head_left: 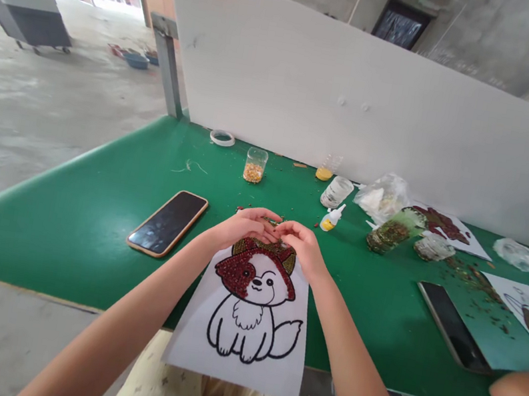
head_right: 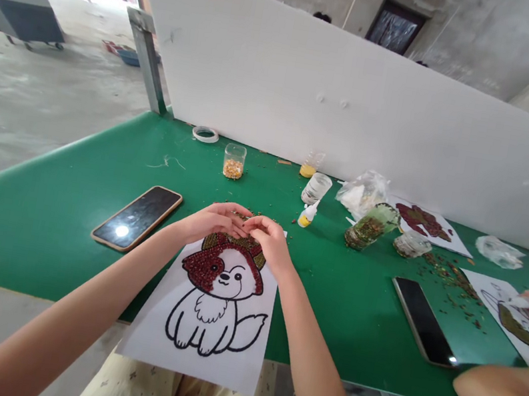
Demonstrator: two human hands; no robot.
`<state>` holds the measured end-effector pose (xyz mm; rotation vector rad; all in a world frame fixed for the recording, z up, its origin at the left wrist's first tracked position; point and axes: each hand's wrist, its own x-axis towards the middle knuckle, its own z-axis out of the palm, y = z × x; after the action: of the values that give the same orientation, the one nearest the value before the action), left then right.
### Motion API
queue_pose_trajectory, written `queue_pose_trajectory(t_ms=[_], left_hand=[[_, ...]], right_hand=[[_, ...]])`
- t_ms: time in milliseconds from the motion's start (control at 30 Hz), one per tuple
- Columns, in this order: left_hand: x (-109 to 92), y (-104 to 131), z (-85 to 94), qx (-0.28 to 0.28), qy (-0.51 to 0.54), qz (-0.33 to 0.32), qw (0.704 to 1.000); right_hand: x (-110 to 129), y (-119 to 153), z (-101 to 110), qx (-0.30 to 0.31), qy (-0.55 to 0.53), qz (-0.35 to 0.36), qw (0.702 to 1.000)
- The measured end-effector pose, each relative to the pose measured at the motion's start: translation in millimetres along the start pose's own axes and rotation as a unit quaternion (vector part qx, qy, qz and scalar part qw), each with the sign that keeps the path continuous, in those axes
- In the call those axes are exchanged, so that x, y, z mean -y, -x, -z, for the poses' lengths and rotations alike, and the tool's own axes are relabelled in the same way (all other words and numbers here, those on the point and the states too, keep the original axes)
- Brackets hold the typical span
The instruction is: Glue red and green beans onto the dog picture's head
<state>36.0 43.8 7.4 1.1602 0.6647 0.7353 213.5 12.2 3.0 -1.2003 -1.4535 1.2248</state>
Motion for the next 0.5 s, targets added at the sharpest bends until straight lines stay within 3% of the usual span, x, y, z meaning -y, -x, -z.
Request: queue_pose_trajectory(t_ms=[300,500], left_hand=[[5.0,-3.0,2.1,0.005,-0.045,-0.021,0.999],[5.5,-3.2,2.9,-0.035,-0.076,-0.031,0.996]], right_hand=[[0.5,-0.3,0.8,-0.004,-0.012,-0.028,1.000],[-3.1,-1.0,-0.8,-0.001,0.023,-0.018,1.000]])
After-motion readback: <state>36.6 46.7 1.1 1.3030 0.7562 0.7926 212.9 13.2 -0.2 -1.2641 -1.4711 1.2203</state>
